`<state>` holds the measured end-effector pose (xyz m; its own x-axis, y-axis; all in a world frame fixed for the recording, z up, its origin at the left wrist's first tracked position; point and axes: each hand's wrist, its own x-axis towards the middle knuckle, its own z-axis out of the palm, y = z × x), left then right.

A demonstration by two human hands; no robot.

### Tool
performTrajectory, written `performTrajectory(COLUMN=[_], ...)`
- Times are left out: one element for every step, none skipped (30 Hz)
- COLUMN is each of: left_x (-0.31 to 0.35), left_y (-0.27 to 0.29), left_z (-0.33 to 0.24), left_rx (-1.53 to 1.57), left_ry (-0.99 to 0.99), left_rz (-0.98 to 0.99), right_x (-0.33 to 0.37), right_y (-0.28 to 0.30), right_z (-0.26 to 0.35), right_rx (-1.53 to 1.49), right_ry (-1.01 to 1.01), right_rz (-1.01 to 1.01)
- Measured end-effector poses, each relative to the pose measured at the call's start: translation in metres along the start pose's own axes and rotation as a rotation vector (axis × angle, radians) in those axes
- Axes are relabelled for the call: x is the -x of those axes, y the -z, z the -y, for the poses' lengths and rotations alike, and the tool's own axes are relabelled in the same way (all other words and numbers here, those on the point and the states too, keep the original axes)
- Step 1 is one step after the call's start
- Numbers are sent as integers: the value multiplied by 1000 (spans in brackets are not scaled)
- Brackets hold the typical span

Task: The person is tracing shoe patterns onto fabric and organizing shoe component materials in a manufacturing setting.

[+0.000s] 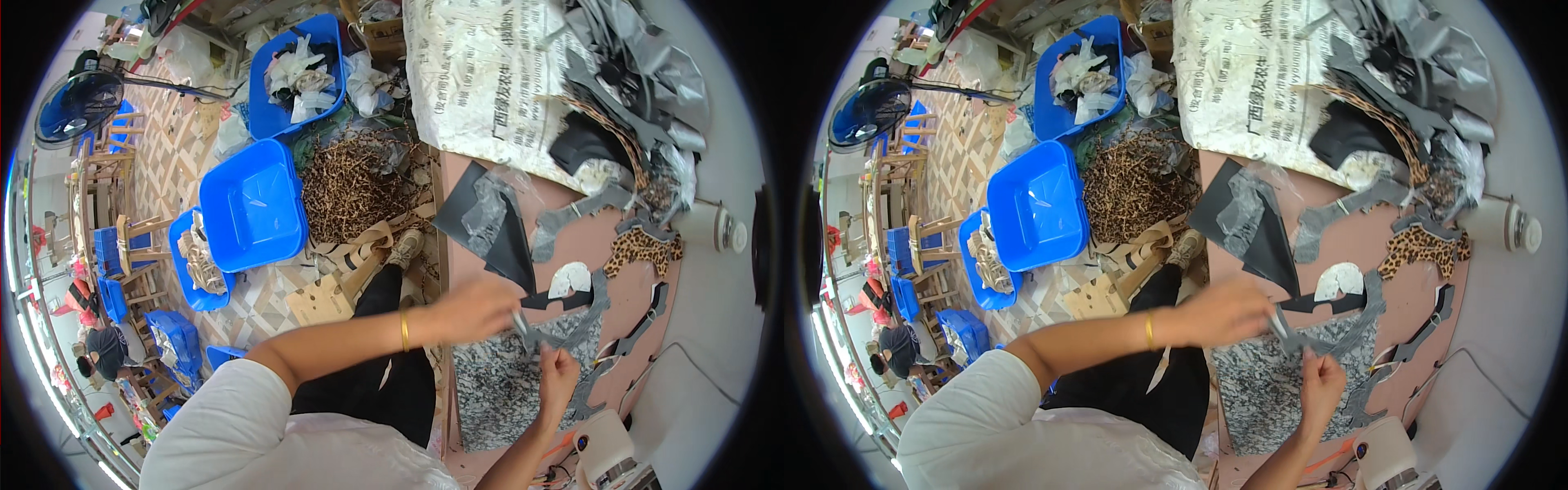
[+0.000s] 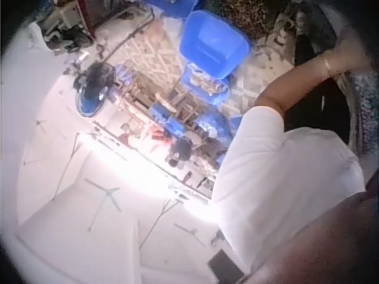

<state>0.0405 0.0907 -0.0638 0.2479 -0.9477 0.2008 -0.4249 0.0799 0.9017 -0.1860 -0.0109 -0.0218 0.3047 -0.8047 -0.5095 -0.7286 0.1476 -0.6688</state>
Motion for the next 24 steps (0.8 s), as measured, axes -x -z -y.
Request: performTrajectory(left_x=[-23,-46,-59,-57,-56,-52,-36,-14,-15,-11,3,25,31,37,40,40,38,37,30,23,-1,-18,-42,-58], left_y=[25,50,70,70,65,64,49,31,35,34,12,-12,-5,-2,2,5,7,10,16,25,61,86,117,145], left_z=[5,10,16,24,30,27,31,37,26,19,21,29,19,10,3,4,4,5,11,23,29,42,51,60], left_rx=[18,187,344,355,371,277,309,251,400,475,488,529,489,450,411,415,406,400,366,331,162,46,16,-119], left_ry=[8,213,420,360,289,292,330,120,319,495,363,347,317,278,243,251,276,303,337,368,315,262,272,240], left_rz=[0,70,139,226,317,483,558,379,496,533,350,325,406,513,614,609,602,594,516,440,173,-43,-182,-341], right_x=[-9,-21,-36,-51,-65,-80,-98,-118,-138,-159,-183,-199,-209,-214,-217,-225,-229,-231,-230,-225,-222,-218,-216,-215], right_y=[-7,-17,-32,-45,-60,-77,-93,-111,-132,-154,-162,-179,-187,-195,-205,-212,-211,-210,-208,-202,-196,-191,-184,-184], right_z=[15,33,62,98,133,165,194,218,236,248,252,264,273,283,289,282,279,276,279,281,279,279,276,271], right_rx=[4,7,-10,-26,-5,13,-5,-22,-67,-127,-95,93,101,274,447,440,442,243,47,-106,-105,-279,-453,-511], right_ry=[71,141,146,153,251,350,413,474,548,566,515,527,521,482,443,503,501,440,378,295,289,262,233,218], right_rz=[-21,-40,-33,-26,-52,-70,-29,13,-20,-17,-13,-67,-71,-56,-34,-91,-84,-4,67,135,126,196,255,311])
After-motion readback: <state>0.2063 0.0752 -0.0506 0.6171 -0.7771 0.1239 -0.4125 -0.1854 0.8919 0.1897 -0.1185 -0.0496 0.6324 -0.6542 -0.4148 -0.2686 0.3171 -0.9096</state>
